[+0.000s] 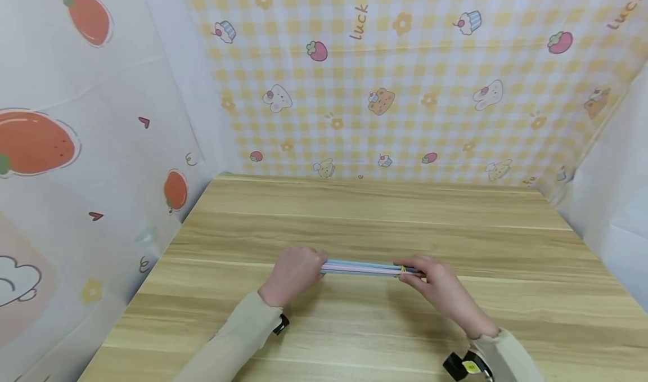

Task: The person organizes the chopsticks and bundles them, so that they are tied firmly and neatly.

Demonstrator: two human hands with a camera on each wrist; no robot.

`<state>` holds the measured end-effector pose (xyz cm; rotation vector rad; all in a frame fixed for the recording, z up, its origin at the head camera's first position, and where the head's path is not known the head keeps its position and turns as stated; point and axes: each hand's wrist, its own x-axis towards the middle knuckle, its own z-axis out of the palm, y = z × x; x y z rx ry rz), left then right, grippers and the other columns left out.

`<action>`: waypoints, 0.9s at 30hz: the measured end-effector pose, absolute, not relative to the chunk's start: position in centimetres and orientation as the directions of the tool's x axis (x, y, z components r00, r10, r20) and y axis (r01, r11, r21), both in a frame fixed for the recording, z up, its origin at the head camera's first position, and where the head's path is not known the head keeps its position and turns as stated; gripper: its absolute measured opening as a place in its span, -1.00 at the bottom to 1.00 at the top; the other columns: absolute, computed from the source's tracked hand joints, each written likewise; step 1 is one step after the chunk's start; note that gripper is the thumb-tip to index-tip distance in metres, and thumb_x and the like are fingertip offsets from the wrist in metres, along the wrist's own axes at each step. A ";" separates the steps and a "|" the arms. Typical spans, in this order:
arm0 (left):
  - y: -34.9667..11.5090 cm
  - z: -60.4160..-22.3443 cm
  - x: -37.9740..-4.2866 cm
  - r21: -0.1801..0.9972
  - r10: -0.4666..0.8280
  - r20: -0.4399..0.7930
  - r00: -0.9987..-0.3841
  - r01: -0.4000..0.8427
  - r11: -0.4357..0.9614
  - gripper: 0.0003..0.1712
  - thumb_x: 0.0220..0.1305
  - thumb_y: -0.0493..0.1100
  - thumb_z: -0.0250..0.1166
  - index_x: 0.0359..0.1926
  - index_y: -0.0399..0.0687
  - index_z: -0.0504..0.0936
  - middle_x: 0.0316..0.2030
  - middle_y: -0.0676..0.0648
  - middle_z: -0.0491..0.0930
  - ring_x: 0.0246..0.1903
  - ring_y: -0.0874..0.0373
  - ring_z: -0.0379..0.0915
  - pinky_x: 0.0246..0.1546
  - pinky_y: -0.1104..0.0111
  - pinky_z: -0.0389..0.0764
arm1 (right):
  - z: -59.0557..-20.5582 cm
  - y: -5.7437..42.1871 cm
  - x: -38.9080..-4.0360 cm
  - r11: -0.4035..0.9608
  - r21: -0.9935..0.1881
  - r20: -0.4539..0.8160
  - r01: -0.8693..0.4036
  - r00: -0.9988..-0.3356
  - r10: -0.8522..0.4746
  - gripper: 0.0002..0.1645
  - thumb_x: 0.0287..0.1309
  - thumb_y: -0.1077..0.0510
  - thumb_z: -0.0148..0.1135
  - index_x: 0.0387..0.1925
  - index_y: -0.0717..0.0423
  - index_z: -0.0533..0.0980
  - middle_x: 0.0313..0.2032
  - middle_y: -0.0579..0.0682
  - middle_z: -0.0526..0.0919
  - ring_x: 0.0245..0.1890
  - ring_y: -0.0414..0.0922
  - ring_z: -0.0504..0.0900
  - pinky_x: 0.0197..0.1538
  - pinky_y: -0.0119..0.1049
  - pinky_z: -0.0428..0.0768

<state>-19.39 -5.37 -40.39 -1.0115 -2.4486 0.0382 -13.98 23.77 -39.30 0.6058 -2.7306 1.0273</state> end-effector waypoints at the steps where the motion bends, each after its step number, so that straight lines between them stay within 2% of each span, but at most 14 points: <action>1: -5.4 -40.4 -19.4 -0.202 0.668 0.423 -0.612 0.655 0.728 -0.71 -0.13 -0.14 0.50 -0.66 0.04 0.50 -0.79 0.17 0.37 -0.72 0.37 -0.10 -0.75 0.58 -0.07 | -39.3 23.7 -14.0 0.679 -0.600 0.290 -0.423 -0.906 -0.308 -0.70 0.10 0.25 0.30 -0.08 0.11 0.61 -0.27 -0.15 0.66 -0.33 -0.35 0.61 -0.33 -0.42 0.58; 9: -5.3 -40.3 -19.4 -0.193 0.665 0.413 -0.622 0.654 0.731 -0.73 -0.10 -0.13 0.50 -0.64 0.03 0.52 -0.78 0.17 0.38 -0.73 0.38 -0.09 -0.75 0.59 -0.06 | -39.6 23.0 -14.1 0.669 -0.629 0.309 -0.396 -0.917 -0.252 -0.70 0.02 0.23 0.36 -0.13 0.14 0.64 -0.33 -0.15 0.64 -0.51 -0.42 0.45 -0.47 -0.45 0.50; 14: -5.4 -40.2 -19.4 -0.194 0.663 0.410 -0.627 0.650 0.735 -0.72 -0.10 -0.12 0.50 -0.64 0.03 0.51 -0.78 0.16 0.39 -0.73 0.38 -0.09 -0.76 0.59 -0.05 | -39.5 22.8 -14.1 0.677 -0.628 0.297 -0.383 -0.923 -0.246 -0.69 0.03 0.20 0.35 -0.12 0.10 0.64 -0.31 -0.16 0.63 -0.49 -0.41 0.46 -0.44 -0.45 0.50; 21: -5.6 -40.1 -19.7 -0.220 0.673 0.419 -0.610 0.651 0.726 -0.75 -0.08 -0.12 0.47 -0.63 0.05 0.51 -0.77 0.16 0.44 -0.74 0.39 -0.05 -0.80 0.57 0.04 | -38.1 24.0 -14.0 0.736 -0.566 0.244 -0.372 -0.928 -0.281 -0.57 0.10 0.09 0.33 0.03 0.08 0.56 -0.16 -0.12 0.64 -0.29 -0.34 0.56 -0.26 -0.39 0.56; 27: -5.8 -40.2 -20.0 -0.253 0.679 0.438 -0.589 0.644 0.722 -0.74 -0.13 -0.11 0.48 -0.64 0.07 0.50 -0.80 0.17 0.39 -0.74 0.39 -0.06 -0.80 0.56 0.05 | -37.6 25.0 -14.2 0.758 -0.487 0.265 -0.435 -0.900 -0.346 -0.73 0.10 0.20 0.32 -0.11 0.07 0.62 -0.22 -0.15 0.64 -0.37 -0.38 0.48 -0.33 -0.42 0.51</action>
